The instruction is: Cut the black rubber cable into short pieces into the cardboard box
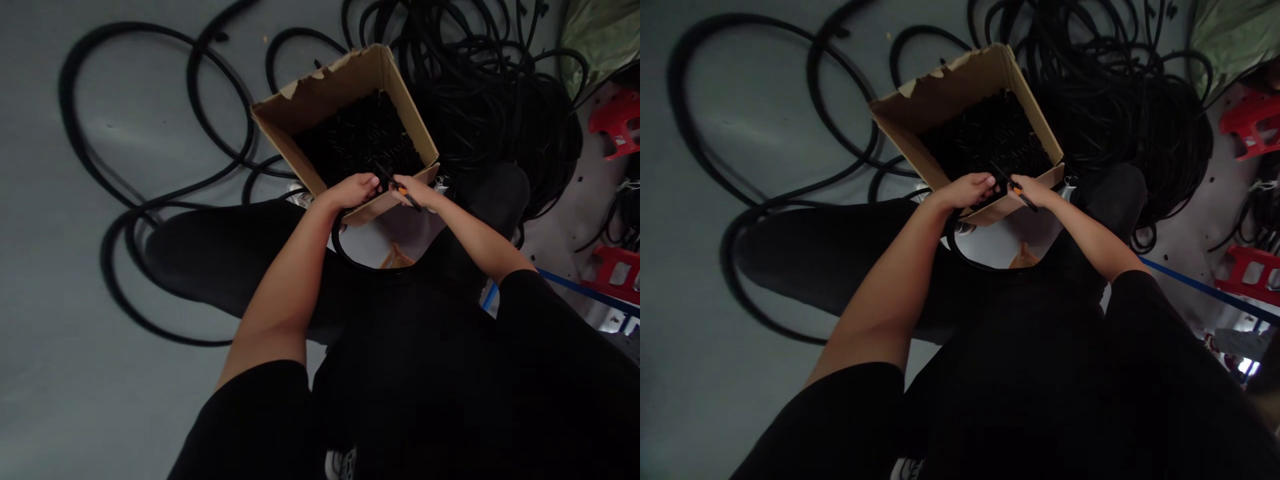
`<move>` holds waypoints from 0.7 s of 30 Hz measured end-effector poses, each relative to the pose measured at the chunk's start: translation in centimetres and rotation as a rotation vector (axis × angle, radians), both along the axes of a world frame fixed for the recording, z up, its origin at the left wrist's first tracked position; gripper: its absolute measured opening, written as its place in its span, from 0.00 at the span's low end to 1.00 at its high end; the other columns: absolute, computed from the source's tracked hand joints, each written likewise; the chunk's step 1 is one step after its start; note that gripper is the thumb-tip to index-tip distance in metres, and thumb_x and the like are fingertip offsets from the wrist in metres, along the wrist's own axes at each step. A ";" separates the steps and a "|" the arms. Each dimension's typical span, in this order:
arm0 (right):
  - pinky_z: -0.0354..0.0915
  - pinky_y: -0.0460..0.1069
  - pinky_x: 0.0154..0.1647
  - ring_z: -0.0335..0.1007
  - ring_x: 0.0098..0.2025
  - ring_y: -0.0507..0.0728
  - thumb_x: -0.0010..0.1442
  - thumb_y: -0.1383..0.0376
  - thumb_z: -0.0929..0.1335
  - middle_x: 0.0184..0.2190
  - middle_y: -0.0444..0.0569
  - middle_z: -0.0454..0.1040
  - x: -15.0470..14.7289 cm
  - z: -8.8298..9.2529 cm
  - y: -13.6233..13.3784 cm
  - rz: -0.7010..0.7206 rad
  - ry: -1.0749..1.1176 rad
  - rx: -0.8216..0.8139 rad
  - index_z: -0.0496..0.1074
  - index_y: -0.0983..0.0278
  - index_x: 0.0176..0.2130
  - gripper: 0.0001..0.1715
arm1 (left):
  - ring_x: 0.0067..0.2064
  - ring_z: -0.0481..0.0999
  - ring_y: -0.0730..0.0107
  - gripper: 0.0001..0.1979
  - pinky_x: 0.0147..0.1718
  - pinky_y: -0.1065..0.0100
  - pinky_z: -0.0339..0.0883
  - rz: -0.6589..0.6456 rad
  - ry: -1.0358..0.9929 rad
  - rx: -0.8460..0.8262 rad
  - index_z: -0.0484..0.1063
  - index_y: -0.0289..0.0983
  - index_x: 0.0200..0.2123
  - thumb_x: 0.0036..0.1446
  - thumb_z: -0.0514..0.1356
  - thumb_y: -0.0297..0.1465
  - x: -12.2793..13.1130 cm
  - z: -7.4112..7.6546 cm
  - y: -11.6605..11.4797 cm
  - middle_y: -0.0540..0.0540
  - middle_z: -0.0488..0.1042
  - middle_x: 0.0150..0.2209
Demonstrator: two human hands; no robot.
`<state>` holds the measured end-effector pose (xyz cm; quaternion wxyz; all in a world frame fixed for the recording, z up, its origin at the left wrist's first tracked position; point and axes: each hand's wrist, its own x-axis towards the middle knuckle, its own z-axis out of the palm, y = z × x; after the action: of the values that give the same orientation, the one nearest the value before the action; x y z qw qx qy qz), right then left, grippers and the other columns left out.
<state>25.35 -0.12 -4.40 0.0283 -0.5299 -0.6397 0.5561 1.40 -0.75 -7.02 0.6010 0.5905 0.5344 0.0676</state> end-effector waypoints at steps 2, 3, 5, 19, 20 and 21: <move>0.61 0.48 0.40 0.67 0.36 0.55 0.73 0.67 0.70 0.30 0.40 0.71 -0.1 -0.2 0.0 -0.016 -0.017 0.042 0.70 0.59 0.37 0.09 | 0.30 0.67 0.66 0.23 0.34 0.67 0.68 0.094 -0.099 -0.109 0.77 0.40 0.41 0.86 0.58 0.49 -0.4 0.3 0.2 0.49 0.70 0.30; 0.60 0.49 0.40 0.67 0.36 0.55 0.73 0.65 0.71 0.29 0.41 0.70 -0.1 -0.3 0.0 -0.020 -0.022 0.066 0.69 0.59 0.36 0.11 | 0.28 0.63 0.69 0.22 0.31 0.69 0.64 0.139 -0.148 -0.160 0.75 0.40 0.40 0.86 0.59 0.49 -0.5 0.4 0.4 0.51 0.67 0.29; 0.59 0.50 0.40 0.66 0.36 0.56 0.73 0.62 0.72 0.28 0.41 0.69 -0.1 -0.3 0.0 -0.018 -0.027 0.105 0.68 0.58 0.35 0.14 | 0.25 0.58 0.73 0.21 0.26 0.71 0.57 0.204 -0.224 -0.227 0.74 0.40 0.41 0.85 0.61 0.49 -0.7 0.5 0.5 0.53 0.63 0.29; 0.69 0.48 0.40 0.72 0.35 0.55 0.79 0.59 0.76 0.32 0.38 0.72 1.5 -3.1 -0.7 0.019 0.167 -0.023 0.68 0.57 0.48 0.13 | 0.36 0.80 0.66 0.11 0.43 0.64 0.79 0.328 -0.259 -0.006 0.72 0.41 0.53 0.74 0.70 0.29 -0.1 -1.6 0.6 0.49 0.80 0.37; 0.70 0.49 0.41 0.72 0.36 0.55 0.78 0.60 0.76 0.32 0.39 0.73 1.5 -3.3 -0.8 0.037 0.181 -0.021 0.68 0.56 0.48 0.13 | 0.36 0.80 0.66 0.13 0.43 0.64 0.80 0.329 -0.262 0.000 0.71 0.41 0.54 0.73 0.71 0.29 0.1 -1.8 0.5 0.49 0.81 0.37; 0.70 0.49 0.42 0.72 0.38 0.56 0.78 0.60 0.76 0.33 0.39 0.73 1.4 -3.3 -0.8 0.051 0.192 -0.016 0.68 0.56 0.47 0.14 | 0.36 0.80 0.66 0.14 0.43 0.63 0.80 0.323 -0.268 0.001 0.70 0.41 0.54 0.72 0.71 0.29 0.3 -2.0 0.4 0.49 0.81 0.37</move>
<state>26.76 -0.92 -7.70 0.0710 -0.4579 -0.6430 0.6097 1.65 -0.36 -9.05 0.6477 0.4832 0.5373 0.2416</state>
